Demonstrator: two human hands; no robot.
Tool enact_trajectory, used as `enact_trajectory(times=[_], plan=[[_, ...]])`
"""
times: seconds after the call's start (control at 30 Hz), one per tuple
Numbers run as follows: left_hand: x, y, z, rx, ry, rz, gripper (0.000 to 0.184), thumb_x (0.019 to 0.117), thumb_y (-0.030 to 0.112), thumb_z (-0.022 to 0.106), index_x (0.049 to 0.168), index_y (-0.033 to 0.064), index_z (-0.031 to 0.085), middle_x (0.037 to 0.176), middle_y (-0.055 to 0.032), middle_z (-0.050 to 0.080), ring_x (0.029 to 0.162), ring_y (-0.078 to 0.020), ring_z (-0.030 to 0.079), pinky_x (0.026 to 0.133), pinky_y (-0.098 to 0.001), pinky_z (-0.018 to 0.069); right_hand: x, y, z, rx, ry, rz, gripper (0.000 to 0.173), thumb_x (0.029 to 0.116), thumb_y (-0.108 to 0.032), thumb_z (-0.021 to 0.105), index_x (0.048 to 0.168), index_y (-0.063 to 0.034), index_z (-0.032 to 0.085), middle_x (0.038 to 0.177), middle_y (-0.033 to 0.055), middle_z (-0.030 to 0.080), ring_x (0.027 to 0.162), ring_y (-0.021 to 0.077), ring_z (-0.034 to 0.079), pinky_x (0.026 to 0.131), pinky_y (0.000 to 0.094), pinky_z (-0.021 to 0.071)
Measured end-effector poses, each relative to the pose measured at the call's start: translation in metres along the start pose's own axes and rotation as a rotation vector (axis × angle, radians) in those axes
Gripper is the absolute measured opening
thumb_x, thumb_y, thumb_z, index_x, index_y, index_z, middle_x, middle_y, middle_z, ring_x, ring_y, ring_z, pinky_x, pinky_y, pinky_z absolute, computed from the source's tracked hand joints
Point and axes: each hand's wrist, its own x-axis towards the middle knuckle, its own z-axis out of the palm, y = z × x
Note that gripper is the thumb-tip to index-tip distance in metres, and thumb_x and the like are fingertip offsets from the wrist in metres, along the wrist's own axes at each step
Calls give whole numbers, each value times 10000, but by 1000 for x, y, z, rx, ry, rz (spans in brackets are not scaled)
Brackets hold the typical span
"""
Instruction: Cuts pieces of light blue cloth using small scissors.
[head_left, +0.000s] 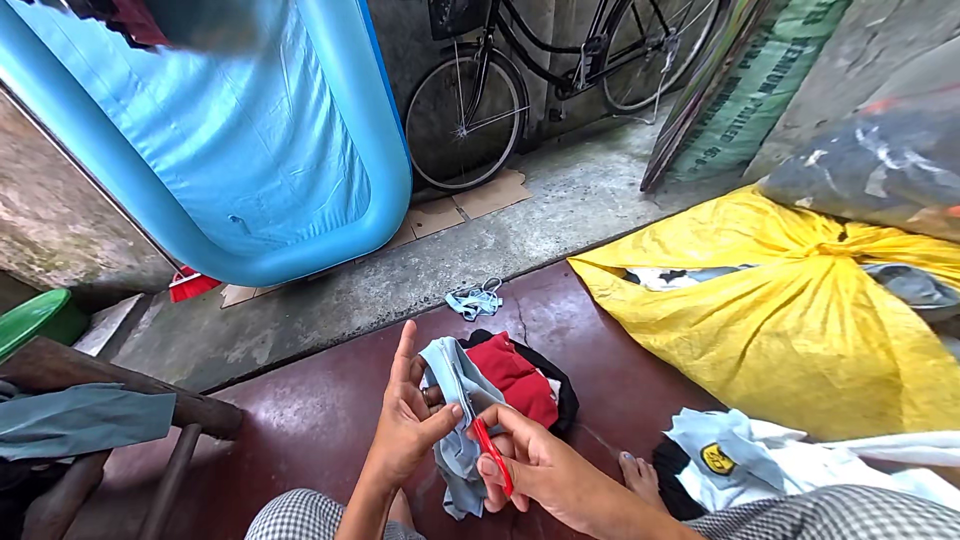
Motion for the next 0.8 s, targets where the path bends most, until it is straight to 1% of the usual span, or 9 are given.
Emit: enact_trajectory(times=[0.1,0.2,0.27,0.43,0.5,0.6,0.7,0.73,0.8], plan=[[-1,0,2,-5,-16,-15,1189,775,-115,768,1655,262,61,1485,-198,466,1172,-344,652,942,-498,596,2,2,-6,1,-69,-44,384,1008,-301,647,1278,-92,470,884,41,672,770,152,689,703,316,591],[-2,-2,4,-7,-26,-23,1180,780,-108,773,1656,253,70,1482,-196,465,1167,-337,655,937,-496,601,3,2,-12,-40,-76,-59,430,1002,-354,652,1279,-81,470,892,48,677,780,146,684,704,304,579],[-2,-3,5,-10,-25,-25,1182,775,-111,773,1655,256,75,1476,-198,468,1154,-336,660,931,-493,602,2,1,-12,-52,-63,-51,421,997,-344,658,1275,-86,476,897,43,676,778,138,678,700,296,573],[-2,-3,3,5,-38,-27,1178,780,-108,769,1657,245,67,1522,-196,428,1195,-340,639,954,-496,591,1,-2,-6,-34,16,-4,329,995,-206,655,1259,-102,488,871,14,668,722,118,673,639,272,572],[-2,-3,3,6,-49,-40,1180,781,-111,765,1657,247,60,1526,-193,425,1201,-338,636,958,-498,589,2,-1,-7,-17,-4,-9,336,998,-218,654,1263,-101,486,869,25,671,732,132,681,650,285,581],[-3,-3,3,17,-102,-70,1187,787,-116,757,1658,229,28,1511,-205,437,1203,-348,633,966,-506,585,4,1,-12,-45,-34,-47,394,1001,-301,655,1271,-89,463,879,40,667,760,139,673,677,291,567],[-4,-7,4,10,-123,-79,1168,792,-120,748,1659,218,42,1517,-210,427,1218,-357,621,987,-519,571,4,3,-12,-62,-3,-65,431,987,-333,673,1271,-81,469,902,45,672,776,150,678,707,317,580],[-4,-8,5,10,-122,-77,1165,792,-119,749,1659,215,46,1514,-213,428,1213,-356,625,988,-518,571,4,4,-12,-67,13,-65,425,986,-330,673,1268,-83,471,907,38,672,777,145,679,704,314,583],[-4,-10,5,11,-122,-72,1158,795,-122,747,1659,211,52,1517,-216,421,1208,-354,626,991,-514,570,4,4,-10,-81,60,-48,396,983,-299,680,1257,-87,487,883,28,672,736,133,672,645,289,569]])
